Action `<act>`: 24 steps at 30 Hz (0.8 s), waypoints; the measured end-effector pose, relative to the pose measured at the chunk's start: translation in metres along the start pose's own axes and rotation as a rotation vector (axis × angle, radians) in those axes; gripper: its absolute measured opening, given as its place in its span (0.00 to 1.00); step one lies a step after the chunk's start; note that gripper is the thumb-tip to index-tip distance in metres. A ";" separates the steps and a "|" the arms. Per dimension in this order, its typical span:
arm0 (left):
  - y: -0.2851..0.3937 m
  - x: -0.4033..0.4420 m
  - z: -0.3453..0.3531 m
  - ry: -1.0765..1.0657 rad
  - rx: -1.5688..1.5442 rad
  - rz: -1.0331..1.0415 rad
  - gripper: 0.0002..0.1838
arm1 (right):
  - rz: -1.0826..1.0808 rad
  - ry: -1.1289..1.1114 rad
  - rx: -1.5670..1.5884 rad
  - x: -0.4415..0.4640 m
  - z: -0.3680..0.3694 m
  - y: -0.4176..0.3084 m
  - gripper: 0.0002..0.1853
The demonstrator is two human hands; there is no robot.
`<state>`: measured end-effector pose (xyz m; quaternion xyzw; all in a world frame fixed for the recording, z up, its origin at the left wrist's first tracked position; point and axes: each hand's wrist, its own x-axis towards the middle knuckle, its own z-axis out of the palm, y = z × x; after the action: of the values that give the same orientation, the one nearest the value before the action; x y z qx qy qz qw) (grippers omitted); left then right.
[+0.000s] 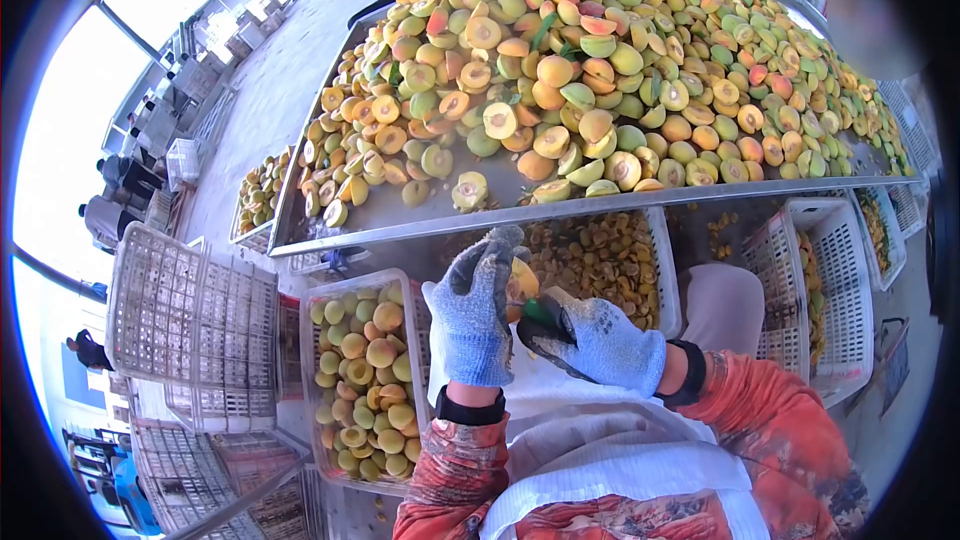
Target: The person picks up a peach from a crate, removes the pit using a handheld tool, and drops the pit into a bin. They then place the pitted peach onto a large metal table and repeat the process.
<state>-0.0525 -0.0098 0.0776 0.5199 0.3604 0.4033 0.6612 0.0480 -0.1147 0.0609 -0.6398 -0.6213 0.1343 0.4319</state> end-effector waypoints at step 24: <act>-0.039 0.025 0.033 -0.096 0.359 0.378 0.12 | 0.846 -0.453 1.322 -0.007 -0.046 0.012 0.15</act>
<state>-0.0069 -0.0054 0.0449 0.7054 0.2910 0.4243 0.4875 0.0875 -0.1364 0.0766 -0.3906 -0.1918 0.7510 0.4967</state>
